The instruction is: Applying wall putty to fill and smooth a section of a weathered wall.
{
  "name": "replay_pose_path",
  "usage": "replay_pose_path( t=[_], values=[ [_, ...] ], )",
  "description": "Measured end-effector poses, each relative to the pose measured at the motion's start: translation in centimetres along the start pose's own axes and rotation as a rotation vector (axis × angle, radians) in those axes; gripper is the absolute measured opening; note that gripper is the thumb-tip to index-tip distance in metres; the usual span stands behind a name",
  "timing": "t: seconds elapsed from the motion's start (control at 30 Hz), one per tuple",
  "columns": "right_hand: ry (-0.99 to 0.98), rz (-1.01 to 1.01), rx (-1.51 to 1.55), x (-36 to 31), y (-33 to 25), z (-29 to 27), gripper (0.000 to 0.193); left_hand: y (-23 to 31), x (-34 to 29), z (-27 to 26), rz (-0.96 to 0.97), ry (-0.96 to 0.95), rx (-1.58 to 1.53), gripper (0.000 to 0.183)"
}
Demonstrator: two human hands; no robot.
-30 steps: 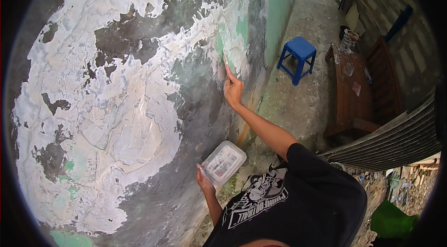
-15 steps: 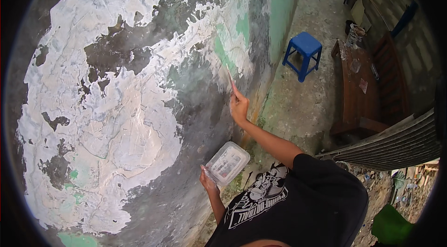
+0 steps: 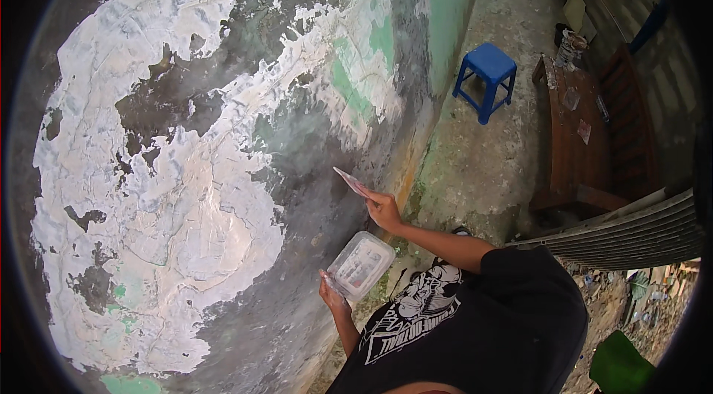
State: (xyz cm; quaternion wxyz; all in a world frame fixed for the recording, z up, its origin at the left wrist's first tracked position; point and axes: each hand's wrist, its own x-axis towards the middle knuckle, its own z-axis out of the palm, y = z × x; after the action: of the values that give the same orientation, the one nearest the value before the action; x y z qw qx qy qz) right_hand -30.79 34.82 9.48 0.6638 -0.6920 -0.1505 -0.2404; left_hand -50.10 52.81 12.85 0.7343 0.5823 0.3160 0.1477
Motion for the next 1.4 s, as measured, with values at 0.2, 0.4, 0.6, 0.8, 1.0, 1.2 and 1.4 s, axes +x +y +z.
replay_pose_path(
  t=[0.2,0.4,0.6,0.8,1.0,1.2,1.4],
  values=[
    [0.374,0.293,0.140,8.2,4.9,-0.8,0.045,0.1,-0.7,-0.9,0.001,-0.002,-0.035,0.053],
    [0.358,0.278,0.003,9.4,5.2,1.3,0.048,-0.2,-2.2,-1.4,0.017,0.057,-0.025,0.051],
    [0.109,0.154,0.020,0.5,1.4,1.7,0.047,0.5,-3.7,-0.2,0.004,0.106,-0.072,0.046],
    [0.155,0.213,0.059,6.2,-2.9,-2.3,0.038,0.0,-2.8,0.3,0.045,0.070,-0.050,0.049],
    [0.258,-0.084,-0.017,19.2,-12.7,-1.6,0.049,-0.7,-3.1,0.9,0.066,0.059,-0.072,0.048],
    [0.267,-0.286,-0.243,19.2,-16.3,4.2,0.046,-1.5,-4.0,0.8,0.039,0.078,-0.113,0.046],
    [0.096,-0.249,-0.061,14.9,-18.0,2.6,0.044,-3.1,-3.7,-0.8,0.018,0.082,-0.076,0.055]
  ],
)
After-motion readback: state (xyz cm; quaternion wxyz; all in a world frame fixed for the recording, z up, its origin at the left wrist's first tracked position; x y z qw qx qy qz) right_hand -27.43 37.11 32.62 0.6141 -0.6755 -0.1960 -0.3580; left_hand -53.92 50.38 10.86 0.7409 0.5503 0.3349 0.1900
